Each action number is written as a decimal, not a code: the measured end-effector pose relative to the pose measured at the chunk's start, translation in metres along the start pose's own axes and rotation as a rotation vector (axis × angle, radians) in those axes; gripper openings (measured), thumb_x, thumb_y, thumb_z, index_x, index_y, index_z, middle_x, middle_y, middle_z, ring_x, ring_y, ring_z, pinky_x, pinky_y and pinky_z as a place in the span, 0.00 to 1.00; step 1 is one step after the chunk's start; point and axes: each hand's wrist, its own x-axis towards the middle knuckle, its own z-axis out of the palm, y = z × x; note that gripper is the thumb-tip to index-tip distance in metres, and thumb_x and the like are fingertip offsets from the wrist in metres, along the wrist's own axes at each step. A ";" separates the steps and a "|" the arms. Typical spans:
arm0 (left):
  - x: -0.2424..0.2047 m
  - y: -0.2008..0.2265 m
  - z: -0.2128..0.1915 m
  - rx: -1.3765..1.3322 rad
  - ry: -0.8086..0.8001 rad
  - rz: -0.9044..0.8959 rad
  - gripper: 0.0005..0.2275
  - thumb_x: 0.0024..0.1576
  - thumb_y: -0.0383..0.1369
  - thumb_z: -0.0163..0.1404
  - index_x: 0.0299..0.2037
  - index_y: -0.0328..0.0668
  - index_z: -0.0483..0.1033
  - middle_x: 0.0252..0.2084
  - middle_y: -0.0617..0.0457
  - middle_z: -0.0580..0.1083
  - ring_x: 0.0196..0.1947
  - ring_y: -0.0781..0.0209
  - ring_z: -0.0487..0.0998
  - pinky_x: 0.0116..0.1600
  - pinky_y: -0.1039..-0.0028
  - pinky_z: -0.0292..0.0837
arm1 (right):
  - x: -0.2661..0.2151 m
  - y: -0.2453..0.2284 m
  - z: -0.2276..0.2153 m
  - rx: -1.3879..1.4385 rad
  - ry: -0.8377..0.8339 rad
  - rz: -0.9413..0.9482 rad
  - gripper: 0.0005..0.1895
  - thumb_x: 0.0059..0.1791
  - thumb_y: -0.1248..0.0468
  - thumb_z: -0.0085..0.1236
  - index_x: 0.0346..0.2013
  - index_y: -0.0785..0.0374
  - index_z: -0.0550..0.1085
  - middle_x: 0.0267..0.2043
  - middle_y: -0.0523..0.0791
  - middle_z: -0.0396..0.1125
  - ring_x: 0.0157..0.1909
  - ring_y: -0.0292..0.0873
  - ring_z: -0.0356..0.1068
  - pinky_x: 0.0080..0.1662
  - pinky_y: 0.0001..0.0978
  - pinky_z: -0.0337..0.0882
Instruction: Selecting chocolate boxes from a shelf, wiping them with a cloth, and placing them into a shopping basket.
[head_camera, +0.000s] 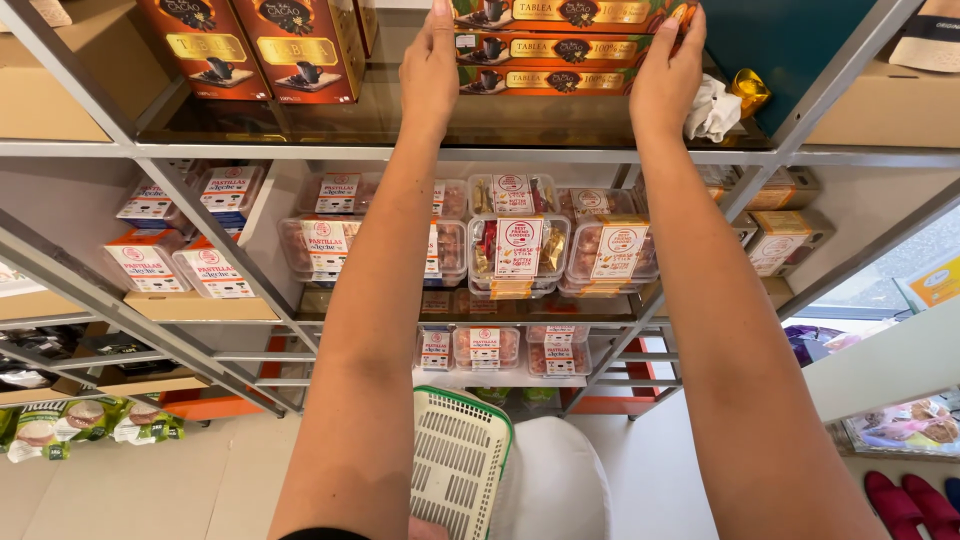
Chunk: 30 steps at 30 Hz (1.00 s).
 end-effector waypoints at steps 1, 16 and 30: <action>0.001 -0.002 0.001 -0.022 -0.021 0.021 0.37 0.54 0.63 0.30 0.62 0.47 0.73 0.58 0.47 0.79 0.55 0.54 0.81 0.56 0.71 0.76 | 0.000 -0.001 0.000 0.009 -0.001 0.001 0.22 0.61 0.53 0.38 0.67 0.59 0.59 0.60 0.53 0.72 0.56 0.51 0.77 0.55 0.37 0.74; -0.006 -0.007 -0.002 -0.005 -0.148 0.212 0.35 0.59 0.62 0.34 0.69 0.44 0.60 0.63 0.43 0.75 0.60 0.51 0.79 0.60 0.70 0.73 | 0.002 -0.006 -0.007 0.345 -0.027 0.169 0.23 0.59 0.55 0.41 0.66 0.62 0.62 0.62 0.50 0.72 0.59 0.42 0.77 0.57 0.31 0.74; 0.005 -0.029 0.011 0.137 -0.016 0.319 0.24 0.61 0.39 0.49 0.67 0.42 0.62 0.52 0.48 0.82 0.46 0.59 0.83 0.50 0.73 0.78 | 0.000 0.013 0.002 0.257 -0.077 0.135 0.33 0.53 0.74 0.46 0.72 0.61 0.51 0.70 0.55 0.61 0.68 0.52 0.69 0.66 0.36 0.69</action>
